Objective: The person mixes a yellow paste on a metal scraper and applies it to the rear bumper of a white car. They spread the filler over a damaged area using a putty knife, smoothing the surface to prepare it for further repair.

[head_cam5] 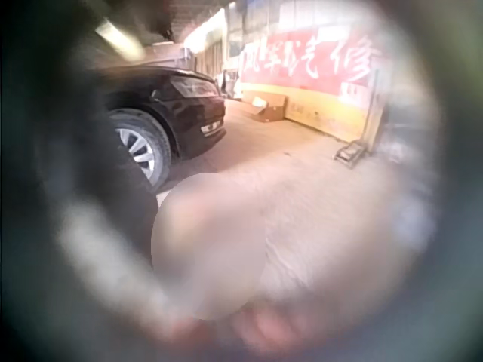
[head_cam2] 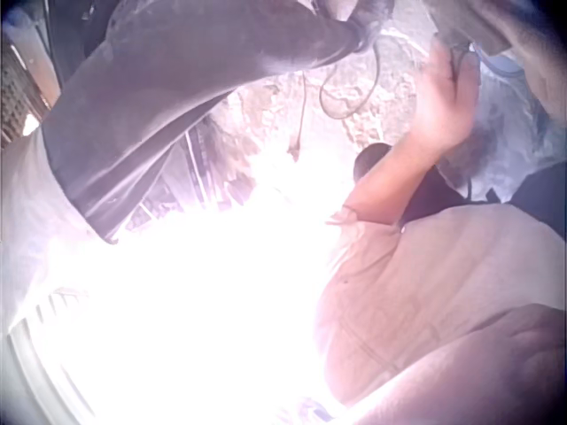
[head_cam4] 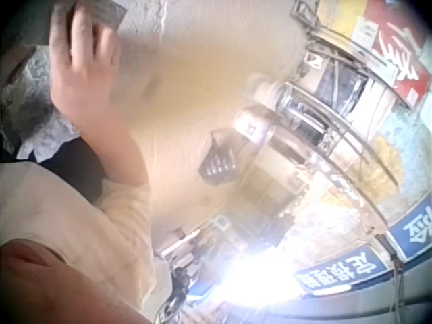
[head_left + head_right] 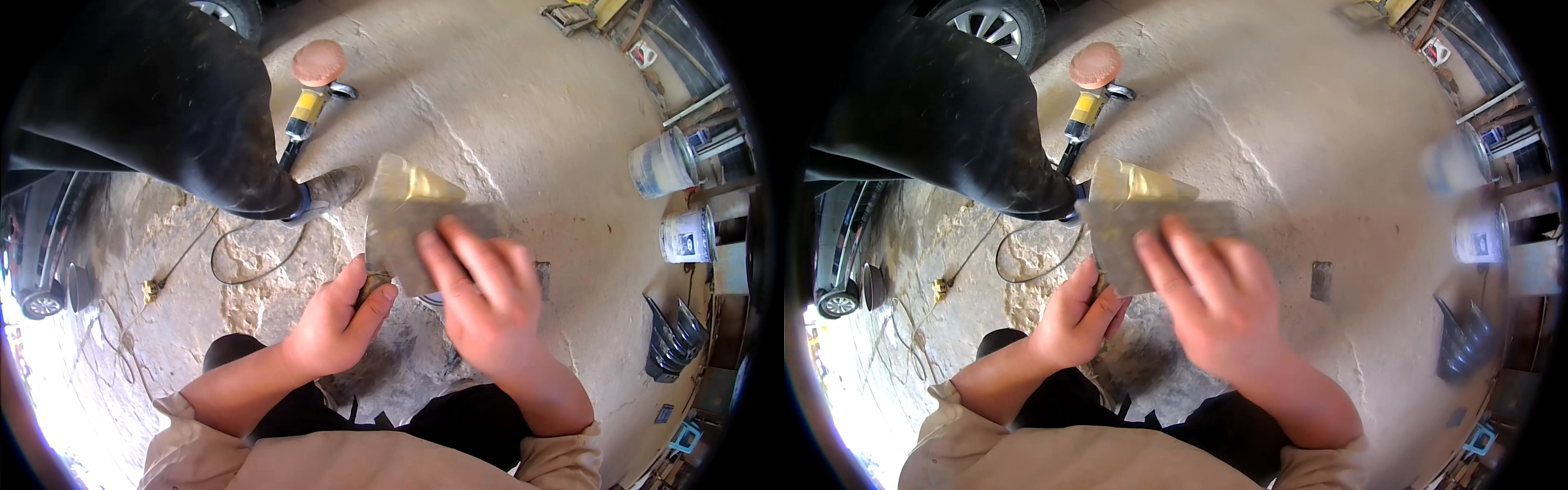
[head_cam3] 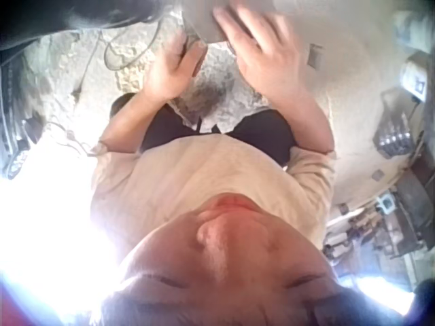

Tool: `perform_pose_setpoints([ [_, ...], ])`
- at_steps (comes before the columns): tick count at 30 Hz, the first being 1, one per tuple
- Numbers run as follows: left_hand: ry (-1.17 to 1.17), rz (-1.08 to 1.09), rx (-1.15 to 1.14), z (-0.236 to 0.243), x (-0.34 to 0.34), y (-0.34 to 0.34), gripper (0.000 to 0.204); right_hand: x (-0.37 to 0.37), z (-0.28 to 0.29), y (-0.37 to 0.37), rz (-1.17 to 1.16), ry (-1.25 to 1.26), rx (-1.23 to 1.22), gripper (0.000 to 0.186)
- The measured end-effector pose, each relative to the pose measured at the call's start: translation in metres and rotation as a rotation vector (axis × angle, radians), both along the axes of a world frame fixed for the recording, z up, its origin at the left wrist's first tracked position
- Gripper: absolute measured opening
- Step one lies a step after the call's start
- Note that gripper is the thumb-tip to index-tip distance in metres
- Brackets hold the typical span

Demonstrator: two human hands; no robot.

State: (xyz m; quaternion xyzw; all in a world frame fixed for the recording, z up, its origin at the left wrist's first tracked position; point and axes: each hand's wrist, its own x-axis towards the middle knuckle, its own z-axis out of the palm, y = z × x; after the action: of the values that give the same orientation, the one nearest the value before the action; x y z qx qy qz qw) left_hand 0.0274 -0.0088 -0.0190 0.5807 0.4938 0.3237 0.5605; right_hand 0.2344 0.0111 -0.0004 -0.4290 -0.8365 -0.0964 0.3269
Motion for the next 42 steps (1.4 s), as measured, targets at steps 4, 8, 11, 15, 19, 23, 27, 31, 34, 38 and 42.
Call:
perform_pose_setpoints([
  [4, 0.01, -0.001, -0.063, -0.007, -0.002, -0.001, 0.019, -0.004, 0.0, -0.001, 0.005, 0.027, 0.06, 0.04],
  [8, -0.001, 0.006, -0.216, -0.001, -0.003, 0.0, 0.018, -0.005, -0.002, 0.001, 0.025, -0.008, -0.009, 0.04],
  [11, 0.021, -0.01, -0.194, 0.0, -0.004, 0.0, 0.017, -0.003, 0.002, 0.005, -0.037, -0.005, -0.03, 0.04],
  [15, 0.0, -0.024, -0.219, 0.001, -0.001, -0.001, 0.015, -0.004, -0.002, 0.001, 0.005, 0.022, -0.066, 0.04],
  [19, -0.004, -0.07, -0.249, 0.003, -0.006, 0.001, 0.014, 0.01, 0.007, 0.009, -0.007, 0.198, -0.009, 0.036],
  [23, -0.096, -0.191, -0.299, 0.011, -0.013, 0.005, 0.015, 0.025, 0.001, 0.021, 0.163, 0.439, -0.117, 0.033],
  [27, -0.146, -0.257, -0.287, 0.013, -0.018, 0.006, 0.016, 0.035, 0.003, 0.026, 0.288, 0.453, -0.211, 0.031],
  [31, -0.122, -0.266, -0.201, 0.01, -0.024, 0.005, 0.014, 0.049, 0.005, 0.026, 0.306, 0.393, -0.29, 0.03],
  [34, -0.069, -0.238, -0.055, 0.003, -0.025, 0.003, 0.012, 0.055, 0.008, 0.023, 0.309, 0.387, -0.349, 0.027],
  [38, -0.088, -0.207, 0.208, -0.011, -0.019, -0.001, 0.026, 0.059, 0.005, 0.023, 0.146, 0.314, -0.468, 0.015],
  [42, 0.024, -0.165, 0.707, 0.0, -0.005, 0.011, 0.055, 0.038, -0.027, 0.016, 0.027, 1.051, -1.037, 0.011],
])
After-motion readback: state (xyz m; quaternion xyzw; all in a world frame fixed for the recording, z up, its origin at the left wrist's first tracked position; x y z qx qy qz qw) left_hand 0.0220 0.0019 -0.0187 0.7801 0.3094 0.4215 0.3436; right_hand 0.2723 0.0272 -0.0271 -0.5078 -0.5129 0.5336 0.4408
